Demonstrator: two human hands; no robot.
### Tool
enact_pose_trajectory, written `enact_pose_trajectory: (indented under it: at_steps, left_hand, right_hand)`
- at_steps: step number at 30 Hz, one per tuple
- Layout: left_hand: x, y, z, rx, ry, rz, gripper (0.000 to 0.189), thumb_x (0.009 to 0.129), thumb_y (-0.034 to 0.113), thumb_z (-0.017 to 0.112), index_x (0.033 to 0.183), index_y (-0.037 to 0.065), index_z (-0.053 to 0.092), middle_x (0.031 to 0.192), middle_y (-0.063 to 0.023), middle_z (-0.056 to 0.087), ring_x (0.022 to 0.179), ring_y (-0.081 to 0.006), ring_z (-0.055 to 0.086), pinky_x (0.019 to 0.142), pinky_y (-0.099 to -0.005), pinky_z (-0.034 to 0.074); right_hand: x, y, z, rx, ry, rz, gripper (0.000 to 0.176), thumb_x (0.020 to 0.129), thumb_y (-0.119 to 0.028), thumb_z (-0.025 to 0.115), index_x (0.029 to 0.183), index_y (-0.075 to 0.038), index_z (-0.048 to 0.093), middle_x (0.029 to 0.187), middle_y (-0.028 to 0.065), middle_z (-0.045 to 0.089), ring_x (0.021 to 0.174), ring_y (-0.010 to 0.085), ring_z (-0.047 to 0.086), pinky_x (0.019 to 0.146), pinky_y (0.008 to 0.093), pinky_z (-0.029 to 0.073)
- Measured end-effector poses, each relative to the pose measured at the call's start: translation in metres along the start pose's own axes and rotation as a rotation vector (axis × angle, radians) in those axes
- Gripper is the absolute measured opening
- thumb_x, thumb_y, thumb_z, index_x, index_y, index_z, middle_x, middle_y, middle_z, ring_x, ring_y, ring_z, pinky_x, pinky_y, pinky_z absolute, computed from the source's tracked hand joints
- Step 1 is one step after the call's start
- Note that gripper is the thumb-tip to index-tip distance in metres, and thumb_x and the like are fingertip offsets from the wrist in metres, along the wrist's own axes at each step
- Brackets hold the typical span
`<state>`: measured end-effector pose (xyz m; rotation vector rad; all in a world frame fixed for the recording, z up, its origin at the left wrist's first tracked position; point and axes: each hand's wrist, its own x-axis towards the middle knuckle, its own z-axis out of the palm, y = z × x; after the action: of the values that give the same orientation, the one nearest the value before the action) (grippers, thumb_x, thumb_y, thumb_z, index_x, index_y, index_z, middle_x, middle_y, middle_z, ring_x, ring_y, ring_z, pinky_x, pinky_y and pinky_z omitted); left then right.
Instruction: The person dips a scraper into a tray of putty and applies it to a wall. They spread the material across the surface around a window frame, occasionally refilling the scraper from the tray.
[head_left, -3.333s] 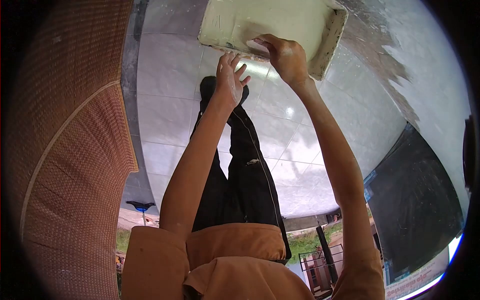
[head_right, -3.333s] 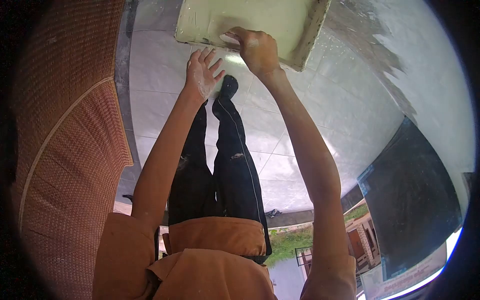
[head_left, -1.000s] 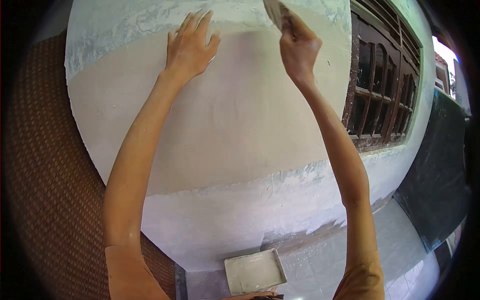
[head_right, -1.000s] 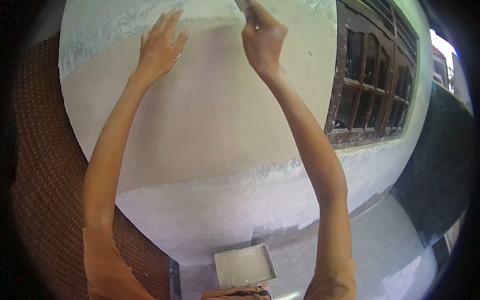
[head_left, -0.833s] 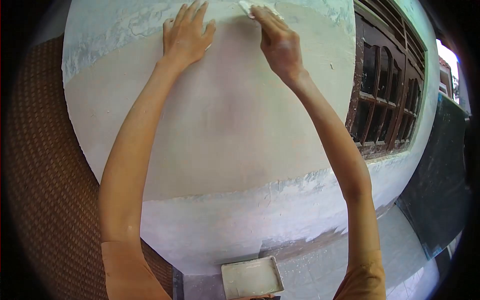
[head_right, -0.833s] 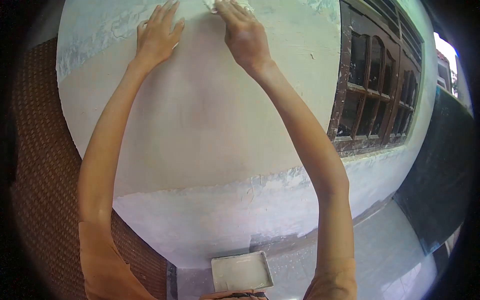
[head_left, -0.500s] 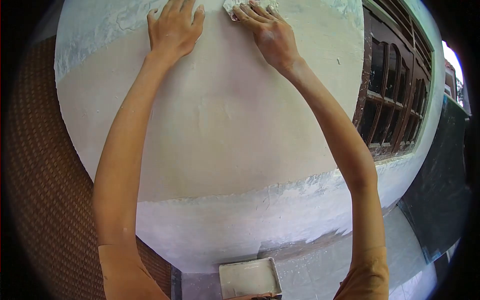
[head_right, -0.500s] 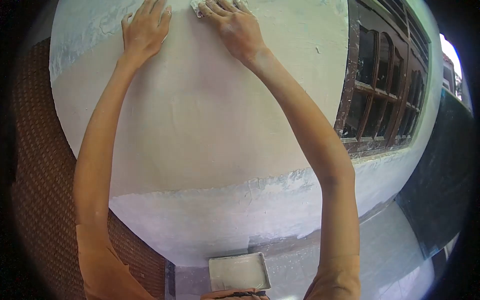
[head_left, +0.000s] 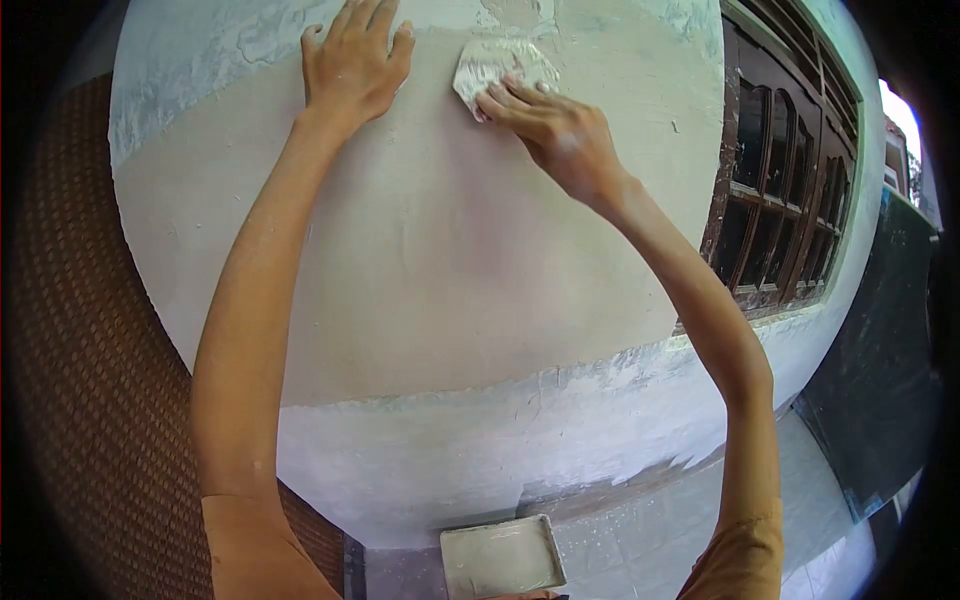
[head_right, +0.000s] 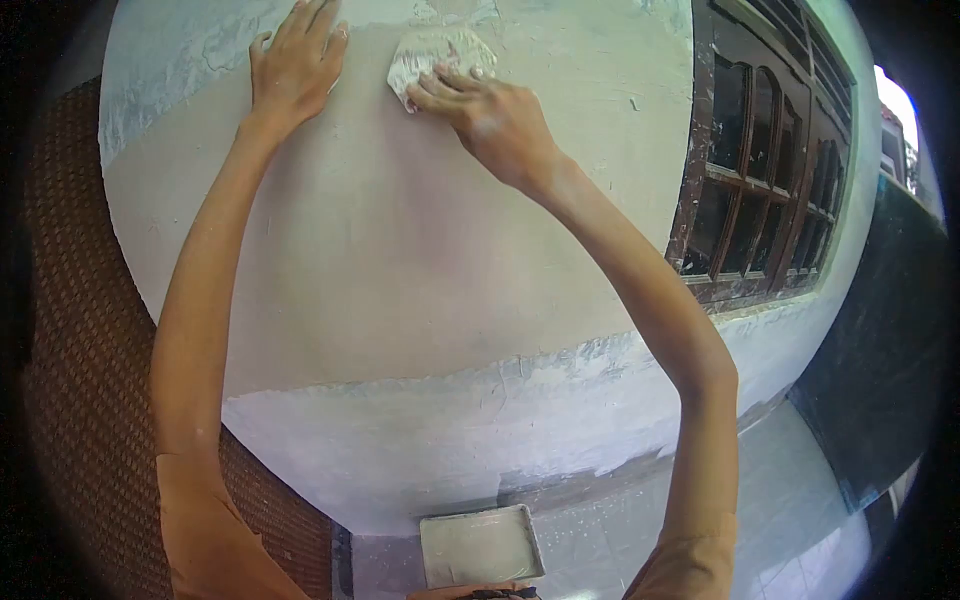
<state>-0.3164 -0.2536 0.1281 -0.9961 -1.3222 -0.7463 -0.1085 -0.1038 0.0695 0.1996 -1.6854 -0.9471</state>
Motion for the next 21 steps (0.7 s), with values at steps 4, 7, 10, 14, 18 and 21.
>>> enact_pose_trajectory:
  at_steps: [4, 7, 10, 14, 18, 21]
  left_hand:
    - [-0.001, 0.001, 0.003, 0.004, -0.030, -0.004, 0.062, 0.100, 0.033, 0.049, 0.153, 0.004, 0.039, 0.160, -0.0149, 0.038, 0.149, -0.0332, 0.034, 0.119, -0.0596, 0.025]
    - [-0.002, 0.005, 0.005, 0.008, -0.060, -0.050, 0.064, 0.099, 0.032, 0.050, 0.155, 0.004, 0.036, 0.163, -0.0131, 0.035, 0.150, -0.0329, 0.031, 0.120, -0.0590, 0.024]
    - [-0.003, 0.006, 0.003, 0.007, -0.075, -0.050, 0.066, 0.099, 0.031, 0.051, 0.156, 0.005, 0.033, 0.164, -0.0117, 0.033, 0.151, -0.0324, 0.030, 0.120, -0.0597, 0.023]
    - [-0.002, 0.007, -0.006, 0.035, -0.122, -0.062, 0.067, 0.098, 0.031, 0.052, 0.157, 0.006, 0.032, 0.164, -0.0113, 0.032, 0.152, -0.0321, 0.028, 0.120, -0.0610, 0.022]
    - [-0.005, 0.012, -0.012, 0.003, -0.142, -0.085, 0.067, 0.098, 0.031, 0.052, 0.158, 0.007, 0.032, 0.165, -0.0110, 0.030, 0.153, -0.0317, 0.027, 0.120, -0.0640, 0.020]
    - [-0.004, 0.013, -0.015, 0.007, -0.160, -0.098, 0.068, 0.098, 0.031, 0.052, 0.158, 0.008, 0.030, 0.166, -0.0108, 0.029, 0.153, -0.0314, 0.026, 0.120, -0.0653, 0.019]
  right_hand:
    - [0.002, 0.010, -0.031, 0.073, 0.326, -0.040, 0.044, 0.082, 0.008, 0.061, 0.121, -0.010, 0.071, 0.112, 0.0108, 0.075, 0.093, 0.0259, 0.075, 0.078, 0.0368, 0.062]
    - [0.038, 0.021, -0.046, 0.150, 0.470, 0.594, 0.023, 0.091, 0.005, 0.066, 0.112, 0.001, 0.075, 0.102, 0.0083, 0.078, 0.081, 0.0144, 0.074, 0.068, 0.0278, 0.060]
    - [0.072, 0.053, -0.033, 0.565, 0.562, 0.863, 0.022, 0.099, -0.008, 0.062, 0.111, 0.006, 0.074, 0.075, 0.0123, 0.072, 0.055, 0.0097, 0.060, 0.050, 0.0310, 0.050]
    - [0.082, 0.093, -0.011, 0.476, 0.519, 0.984, 0.019, 0.096, -0.007, 0.066, 0.104, 0.006, 0.076, 0.070, 0.0120, 0.072, 0.054, 0.0137, 0.063, 0.048, 0.0298, 0.048]
    - [0.073, 0.107, -0.042, 0.337, 0.546, 1.086, 0.019, 0.095, -0.008, 0.067, 0.101, 0.007, 0.077, 0.070, 0.0111, 0.072, 0.051, 0.0134, 0.060, 0.046, 0.0310, 0.048]
    - [0.087, 0.105, -0.017, 0.512, 0.583, 0.935, 0.020, 0.093, -0.011, 0.070, 0.101, 0.005, 0.078, 0.069, 0.0094, 0.071, 0.055, 0.0123, 0.061, 0.050, 0.0315, 0.049]
